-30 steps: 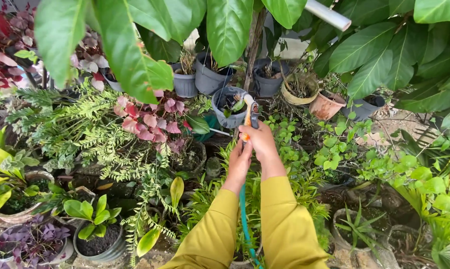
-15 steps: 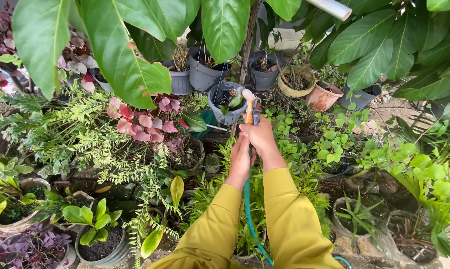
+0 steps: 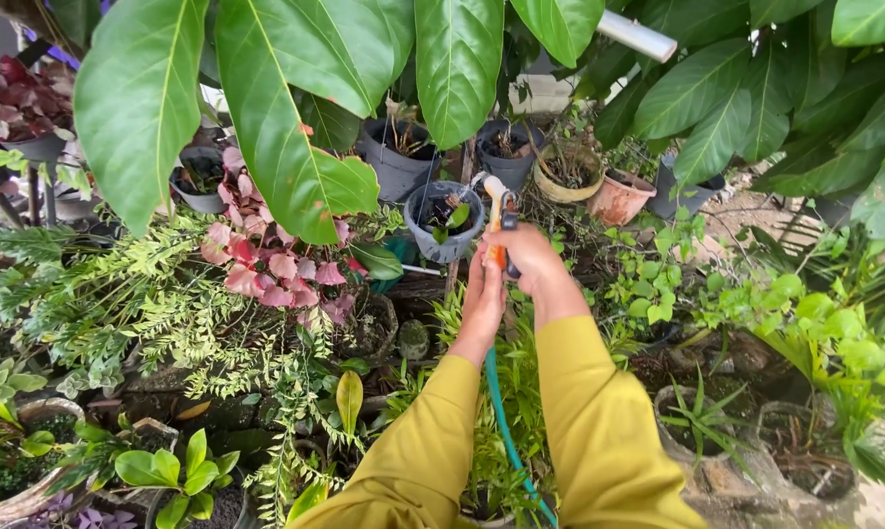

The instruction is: Watering a variety of potted plants using a hose with a spray nozzle.

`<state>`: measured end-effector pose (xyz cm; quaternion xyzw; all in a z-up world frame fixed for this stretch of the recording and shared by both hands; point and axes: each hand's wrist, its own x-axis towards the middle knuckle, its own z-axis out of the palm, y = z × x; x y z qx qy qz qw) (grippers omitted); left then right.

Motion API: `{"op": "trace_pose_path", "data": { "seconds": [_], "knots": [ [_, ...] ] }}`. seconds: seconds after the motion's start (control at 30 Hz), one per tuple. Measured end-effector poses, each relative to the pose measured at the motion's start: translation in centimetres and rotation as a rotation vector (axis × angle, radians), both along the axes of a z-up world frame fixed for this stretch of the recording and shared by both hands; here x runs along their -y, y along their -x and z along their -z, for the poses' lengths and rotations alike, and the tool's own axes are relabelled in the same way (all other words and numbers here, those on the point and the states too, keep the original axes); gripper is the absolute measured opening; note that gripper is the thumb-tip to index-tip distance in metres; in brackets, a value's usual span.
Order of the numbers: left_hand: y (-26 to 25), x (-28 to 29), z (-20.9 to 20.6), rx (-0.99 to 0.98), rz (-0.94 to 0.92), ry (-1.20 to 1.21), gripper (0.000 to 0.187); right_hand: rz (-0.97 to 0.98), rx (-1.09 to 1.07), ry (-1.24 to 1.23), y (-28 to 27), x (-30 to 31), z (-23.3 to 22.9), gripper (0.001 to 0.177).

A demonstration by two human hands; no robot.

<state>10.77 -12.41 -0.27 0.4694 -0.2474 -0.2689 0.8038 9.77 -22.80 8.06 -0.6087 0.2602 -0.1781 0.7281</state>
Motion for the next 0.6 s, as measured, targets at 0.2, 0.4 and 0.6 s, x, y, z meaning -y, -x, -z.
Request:
{"op": "trace_pose_path", "data": {
  "seconds": [0.2,0.4,0.6],
  "knots": [
    [-0.7,2.7,1.3,0.119,-0.02,0.058,0.092,0.078,-0.068,0.127,1.2,-0.6,-1.9,0.027],
    [0.3,4.9,1.5,-0.028,0.034,-0.028,0.086,0.144,0.003,0.122,1.7,1.7,-1.1,0.026],
    [2.4,5.9,1.6,-0.134,0.056,0.007,0.075,0.124,-0.039,0.151,2.7,3.7,0.2,0.018]
  ]
}}
